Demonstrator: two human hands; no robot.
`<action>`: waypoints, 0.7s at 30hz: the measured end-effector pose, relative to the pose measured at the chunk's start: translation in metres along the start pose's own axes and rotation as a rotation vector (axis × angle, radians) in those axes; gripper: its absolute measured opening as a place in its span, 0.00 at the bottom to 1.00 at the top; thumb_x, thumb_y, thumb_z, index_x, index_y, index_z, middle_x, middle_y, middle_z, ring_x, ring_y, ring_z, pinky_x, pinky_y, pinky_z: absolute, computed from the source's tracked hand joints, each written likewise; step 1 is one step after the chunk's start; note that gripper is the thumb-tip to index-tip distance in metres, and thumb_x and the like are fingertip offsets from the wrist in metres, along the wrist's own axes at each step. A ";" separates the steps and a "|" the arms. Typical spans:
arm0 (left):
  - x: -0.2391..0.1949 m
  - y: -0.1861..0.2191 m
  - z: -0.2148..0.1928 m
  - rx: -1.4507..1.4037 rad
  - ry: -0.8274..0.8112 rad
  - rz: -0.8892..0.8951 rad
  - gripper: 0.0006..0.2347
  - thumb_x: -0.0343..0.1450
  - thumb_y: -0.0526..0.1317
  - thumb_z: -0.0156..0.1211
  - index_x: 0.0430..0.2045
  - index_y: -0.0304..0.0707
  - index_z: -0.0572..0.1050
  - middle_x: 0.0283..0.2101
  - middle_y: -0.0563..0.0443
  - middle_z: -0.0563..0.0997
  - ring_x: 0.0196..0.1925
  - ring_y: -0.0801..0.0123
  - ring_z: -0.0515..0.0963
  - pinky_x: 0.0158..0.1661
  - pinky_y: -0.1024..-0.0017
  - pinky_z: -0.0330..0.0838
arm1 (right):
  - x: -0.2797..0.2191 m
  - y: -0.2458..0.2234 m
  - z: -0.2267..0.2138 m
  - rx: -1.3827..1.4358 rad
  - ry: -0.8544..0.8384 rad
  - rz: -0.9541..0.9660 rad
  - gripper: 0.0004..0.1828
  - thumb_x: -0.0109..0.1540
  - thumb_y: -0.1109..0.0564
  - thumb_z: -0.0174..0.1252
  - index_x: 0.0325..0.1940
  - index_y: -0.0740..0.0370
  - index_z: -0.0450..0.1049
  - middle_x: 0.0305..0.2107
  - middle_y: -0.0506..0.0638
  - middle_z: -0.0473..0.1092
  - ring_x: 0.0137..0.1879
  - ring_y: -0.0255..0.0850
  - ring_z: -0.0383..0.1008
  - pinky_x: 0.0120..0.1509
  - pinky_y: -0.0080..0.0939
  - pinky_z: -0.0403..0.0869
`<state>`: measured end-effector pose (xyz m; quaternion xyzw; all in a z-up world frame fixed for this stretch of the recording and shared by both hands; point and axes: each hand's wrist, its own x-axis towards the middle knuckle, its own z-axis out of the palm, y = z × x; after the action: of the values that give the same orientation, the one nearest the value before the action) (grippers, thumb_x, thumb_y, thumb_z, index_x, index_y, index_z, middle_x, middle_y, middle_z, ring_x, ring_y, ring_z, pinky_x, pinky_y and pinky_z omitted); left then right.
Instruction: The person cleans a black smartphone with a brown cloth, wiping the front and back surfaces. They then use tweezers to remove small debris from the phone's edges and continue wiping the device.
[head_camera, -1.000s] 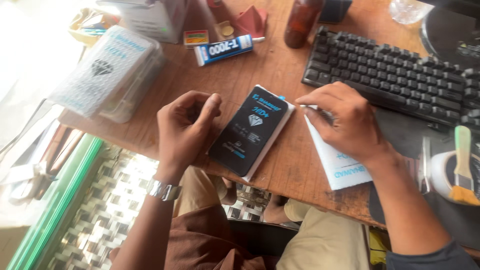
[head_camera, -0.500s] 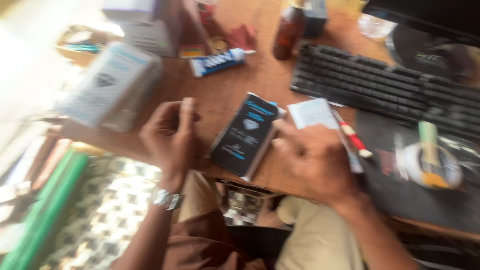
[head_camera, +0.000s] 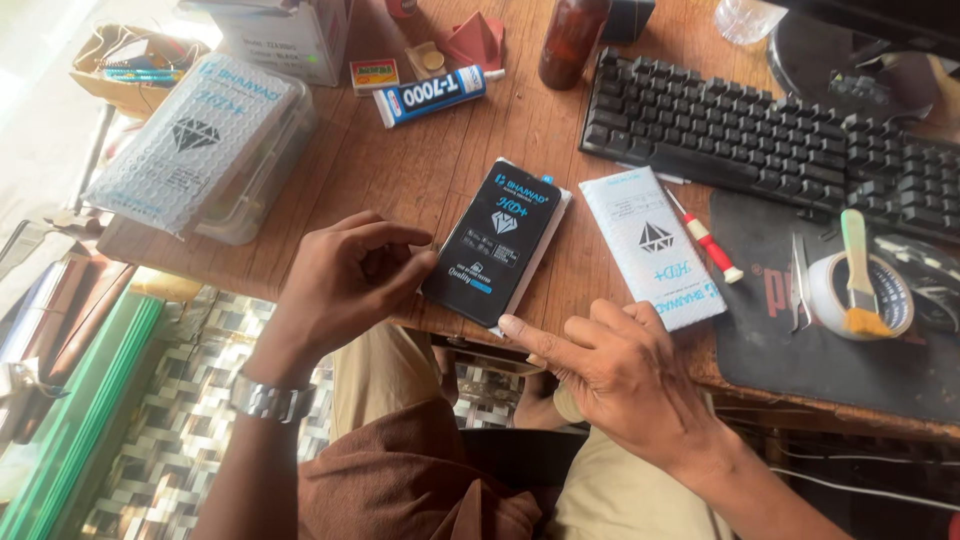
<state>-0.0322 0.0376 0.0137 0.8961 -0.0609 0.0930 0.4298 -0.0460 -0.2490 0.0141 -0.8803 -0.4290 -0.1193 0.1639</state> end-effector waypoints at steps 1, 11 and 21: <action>-0.001 0.000 0.002 0.001 0.003 0.042 0.11 0.67 0.43 0.70 0.37 0.37 0.85 0.29 0.50 0.81 0.27 0.69 0.79 0.30 0.71 0.74 | -0.001 0.000 0.001 0.002 0.008 -0.010 0.30 0.55 0.61 0.62 0.62 0.45 0.77 0.17 0.42 0.61 0.29 0.37 0.63 0.39 0.42 0.59; -0.002 0.007 0.004 0.063 0.006 0.093 0.13 0.63 0.47 0.73 0.34 0.38 0.86 0.31 0.52 0.83 0.30 0.72 0.84 0.33 0.74 0.79 | 0.009 0.013 -0.005 -0.102 0.017 0.030 0.29 0.58 0.61 0.62 0.63 0.40 0.76 0.16 0.42 0.61 0.29 0.39 0.61 0.40 0.43 0.57; -0.001 0.004 0.008 0.048 -0.008 0.030 0.13 0.62 0.45 0.74 0.33 0.36 0.85 0.32 0.53 0.84 0.31 0.74 0.84 0.33 0.76 0.81 | 0.032 0.068 -0.005 -0.182 0.058 0.119 0.26 0.65 0.63 0.56 0.62 0.34 0.77 0.23 0.41 0.77 0.31 0.38 0.62 0.45 0.44 0.54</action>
<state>-0.0328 0.0292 0.0113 0.9055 -0.0738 0.0974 0.4063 0.0268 -0.2675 0.0171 -0.9117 -0.3583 -0.1730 0.1025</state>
